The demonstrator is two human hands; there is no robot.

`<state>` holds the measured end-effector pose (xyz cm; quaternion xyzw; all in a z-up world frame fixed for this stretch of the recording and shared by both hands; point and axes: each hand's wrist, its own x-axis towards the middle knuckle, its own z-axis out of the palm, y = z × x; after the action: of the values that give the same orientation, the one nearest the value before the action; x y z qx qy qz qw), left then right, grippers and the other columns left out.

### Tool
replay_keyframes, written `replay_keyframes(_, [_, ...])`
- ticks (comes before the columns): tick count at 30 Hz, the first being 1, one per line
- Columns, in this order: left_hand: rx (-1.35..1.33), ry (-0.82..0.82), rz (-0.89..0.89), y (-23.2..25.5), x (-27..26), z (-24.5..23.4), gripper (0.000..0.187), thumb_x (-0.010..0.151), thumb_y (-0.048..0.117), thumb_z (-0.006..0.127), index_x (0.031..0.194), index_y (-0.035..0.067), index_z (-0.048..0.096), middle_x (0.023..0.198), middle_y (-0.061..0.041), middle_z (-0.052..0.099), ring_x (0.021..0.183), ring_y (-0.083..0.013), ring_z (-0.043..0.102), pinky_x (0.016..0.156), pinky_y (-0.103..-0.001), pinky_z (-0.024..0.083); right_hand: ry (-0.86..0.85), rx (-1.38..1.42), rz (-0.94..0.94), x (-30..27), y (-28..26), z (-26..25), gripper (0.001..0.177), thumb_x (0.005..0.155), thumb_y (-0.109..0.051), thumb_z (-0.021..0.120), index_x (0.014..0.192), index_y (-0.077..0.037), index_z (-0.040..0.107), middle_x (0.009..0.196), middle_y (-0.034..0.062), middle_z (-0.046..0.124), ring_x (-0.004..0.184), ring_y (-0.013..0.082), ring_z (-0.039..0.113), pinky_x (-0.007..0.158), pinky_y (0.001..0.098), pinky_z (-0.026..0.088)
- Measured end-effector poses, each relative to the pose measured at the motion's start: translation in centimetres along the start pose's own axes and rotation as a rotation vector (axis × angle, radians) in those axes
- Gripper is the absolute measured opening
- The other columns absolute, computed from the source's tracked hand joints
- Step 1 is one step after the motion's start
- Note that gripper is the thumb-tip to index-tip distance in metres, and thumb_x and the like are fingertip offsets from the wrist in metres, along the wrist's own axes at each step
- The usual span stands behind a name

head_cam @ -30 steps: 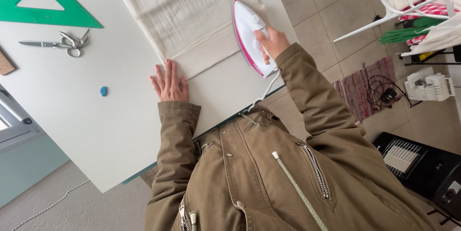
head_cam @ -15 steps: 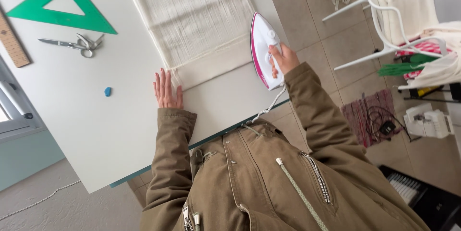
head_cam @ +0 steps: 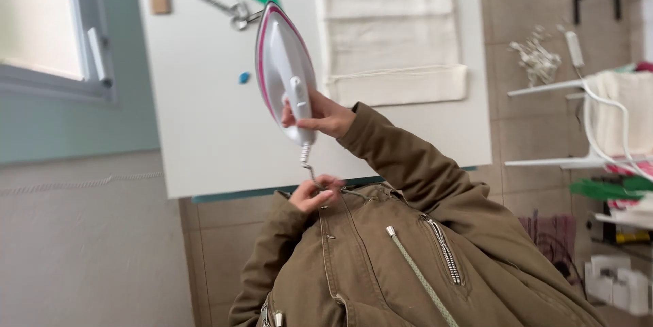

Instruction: Marking, pinning, folding, and ironing a piece of white fabric on a workshop table.

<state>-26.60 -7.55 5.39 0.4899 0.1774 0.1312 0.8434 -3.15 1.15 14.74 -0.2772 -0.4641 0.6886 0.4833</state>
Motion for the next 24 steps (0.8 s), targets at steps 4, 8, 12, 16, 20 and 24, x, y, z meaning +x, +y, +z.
replay_keyframes(4, [0.357,0.534,-0.059,-1.1,-11.0,-6.5,0.019,0.1,0.02,0.069,0.105,0.001,0.068,0.079,0.0,0.062,0.07,-0.0086,0.053,0.063,-0.026,0.045,-0.157,-0.132,0.015,7.3,5.2,6.1,0.061,0.097,-0.01,0.072,0.148,-0.01,0.04,0.123,0.007,0.066,0.125,0.0224,0.064,0.115,0.0443,0.053])
replay_keyframes(8, [0.709,1.037,-0.255,0.2,-19.8,-10.0,0.02,0.099,0.022,0.071,0.092,0.003,0.069,0.066,-0.007,0.061,0.058,-0.017,0.05,0.054,-0.034,0.041,-0.099,-0.442,0.012,11.5,11.8,12.0,0.053,0.092,-0.001,0.074,0.138,-0.01,0.05,0.119,0.0058,0.072,0.12,0.0238,0.069,0.112,0.0438,0.052])
replay_keyframes(12, [0.932,1.196,-0.6,-0.5,-23.6,-11.3,0.028,0.097,0.03,0.074,0.092,0.002,0.069,0.07,-0.01,0.068,0.062,-0.026,0.064,0.059,-0.038,0.048,-0.002,-0.557,-0.018,13.1,17.8,13.5,0.044,0.09,-0.005,0.077,0.13,-0.01,0.059,0.114,0.0059,0.075,0.107,0.0243,0.073,0.098,0.0416,0.059])
replay_keyframes(16, [0.956,1.211,-0.297,-8.3,-26.2,-15.1,0.019,0.091,0.018,0.076,0.096,0.002,0.067,0.088,-0.011,0.073,0.08,-0.027,0.073,0.073,-0.04,0.057,0.056,-0.624,-0.081,14.4,20.0,13.5,0.04,0.093,-0.003,0.073,0.13,-0.009,0.059,0.117,0.0093,0.075,0.11,0.028,0.073,0.099,0.0429,0.057])
replay_keyframes(20, [0.957,1.141,-0.217,-10.5,-25.9,-17.2,0.025,0.091,0.01,0.076,0.111,0.002,0.064,0.105,-0.014,0.072,0.094,-0.0283,0.072,0.084,-0.041,0.058,0.114,-0.663,-0.135,14.9,22.9,13.0,0.042,0.091,-0.002,0.075,0.129,-0.006,0.058,0.118,0.0133,0.074,0.11,0.0314,0.072,0.097,0.0465,0.058])
replay_keyframes(24, [1.149,1.013,-0.145,-6.7,-25.4,-17.8,0.043,0.084,0.01,0.076,0.124,0.002,0.061,0.113,-0.016,0.071,0.099,-0.0307,0.071,0.086,-0.042,0.058,0.151,-0.802,-0.09,15.4,28.2,11.6,0.035,0.092,-0.007,0.078,0.118,-0.004,0.055,0.113,0.0159,0.07,0.105,0.0333,0.072,0.091,0.0454,0.061])
